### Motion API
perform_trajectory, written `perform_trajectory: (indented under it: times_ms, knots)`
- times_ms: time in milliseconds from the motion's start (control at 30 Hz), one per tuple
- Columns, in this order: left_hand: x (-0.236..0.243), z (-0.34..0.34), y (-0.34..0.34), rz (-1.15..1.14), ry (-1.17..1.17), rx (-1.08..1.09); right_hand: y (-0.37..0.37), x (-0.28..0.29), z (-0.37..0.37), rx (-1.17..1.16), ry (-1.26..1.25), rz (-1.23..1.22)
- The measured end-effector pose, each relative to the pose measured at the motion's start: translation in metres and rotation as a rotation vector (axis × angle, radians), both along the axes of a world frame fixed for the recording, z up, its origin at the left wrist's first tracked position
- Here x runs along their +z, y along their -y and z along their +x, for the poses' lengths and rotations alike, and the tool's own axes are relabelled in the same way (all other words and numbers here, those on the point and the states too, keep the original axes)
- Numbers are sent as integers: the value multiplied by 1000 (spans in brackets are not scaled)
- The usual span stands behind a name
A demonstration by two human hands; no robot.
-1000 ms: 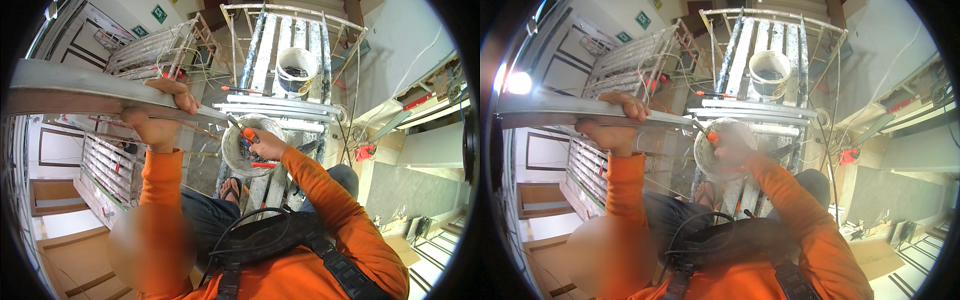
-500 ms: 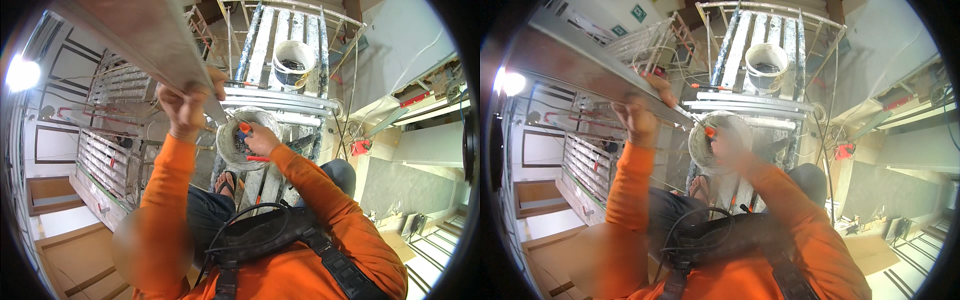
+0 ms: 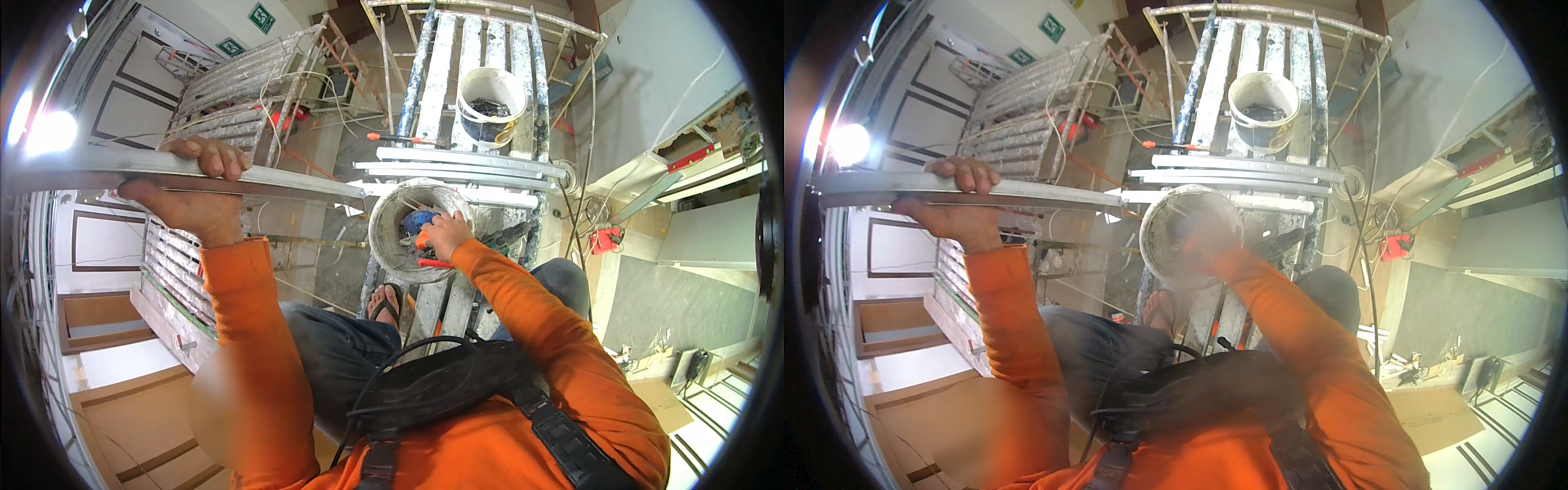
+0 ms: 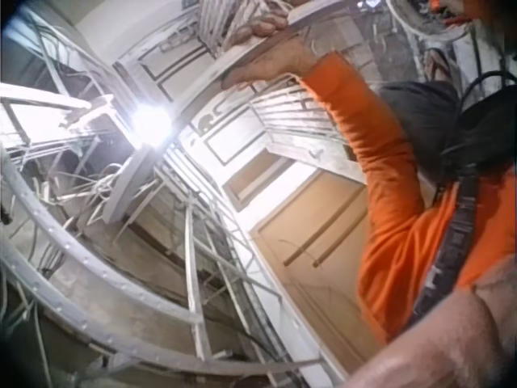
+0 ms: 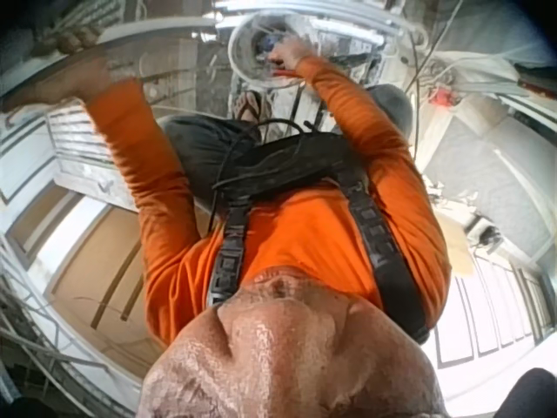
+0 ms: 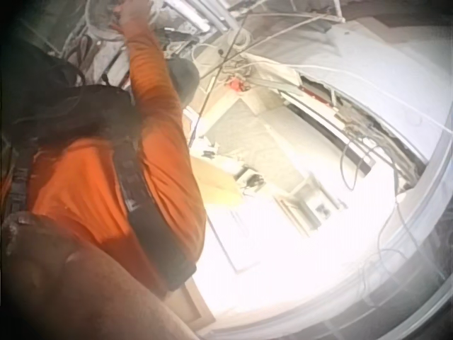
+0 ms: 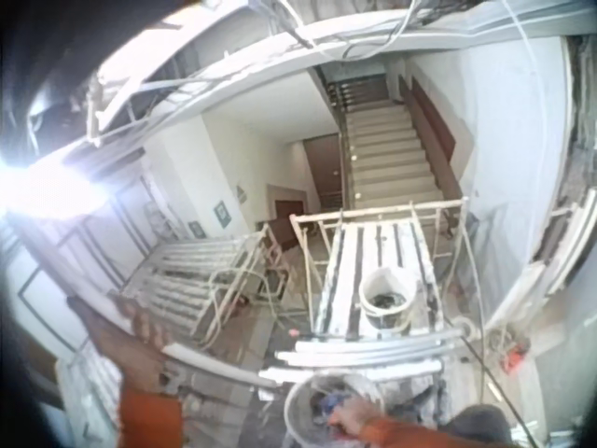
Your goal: The person cuts a metal ceiling grid profile with a utility knife, then positions and secures the profile to the ceiling using a cordless drill and screws. The work is performed on scaffolding in a room under renovation.
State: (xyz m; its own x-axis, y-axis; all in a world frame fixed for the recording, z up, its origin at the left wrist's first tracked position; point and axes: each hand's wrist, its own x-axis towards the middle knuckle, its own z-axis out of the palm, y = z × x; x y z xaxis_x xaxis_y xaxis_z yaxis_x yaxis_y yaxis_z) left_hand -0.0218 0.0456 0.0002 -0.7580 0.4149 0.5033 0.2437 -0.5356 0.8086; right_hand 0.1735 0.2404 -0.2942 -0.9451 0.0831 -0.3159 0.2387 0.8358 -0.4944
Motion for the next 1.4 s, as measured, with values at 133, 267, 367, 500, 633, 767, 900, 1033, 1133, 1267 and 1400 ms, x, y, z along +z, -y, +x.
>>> perform_trajectory:
  times_ms: [133,267,367,500,633,767,900,1033,1133,1267,1400]
  knots:
    - [-18,2,-17,39,84,-55,3,13,-6,177,13,262]
    - [-47,14,-51,-40,38,-66,-4,58,-8,48,-12,86]
    - [-64,24,-76,-67,80,-20,-26,78,-13,40,-19,-124]
    - [-68,43,-100,-244,-1,-115,-43,70,-11,-357,-488,-635]
    - [-65,64,-116,-291,-6,-197,-57,64,-5,-289,-618,-657]
    - [-71,68,-123,-332,45,-202,-54,79,4,-223,-629,-858]
    - [-88,70,-126,-267,246,-401,-33,96,10,-27,-690,-799]
    - [-84,82,-135,-302,592,-376,-14,110,18,-202,-364,-1234]
    - [-57,92,-148,-195,262,-681,-17,125,22,-167,-499,-1144]
    - [-7,118,-167,-444,-81,-686,-19,147,29,-498,-715,-958]
    - [34,155,-199,-422,-203,-770,-33,169,42,-600,-1116,-753]
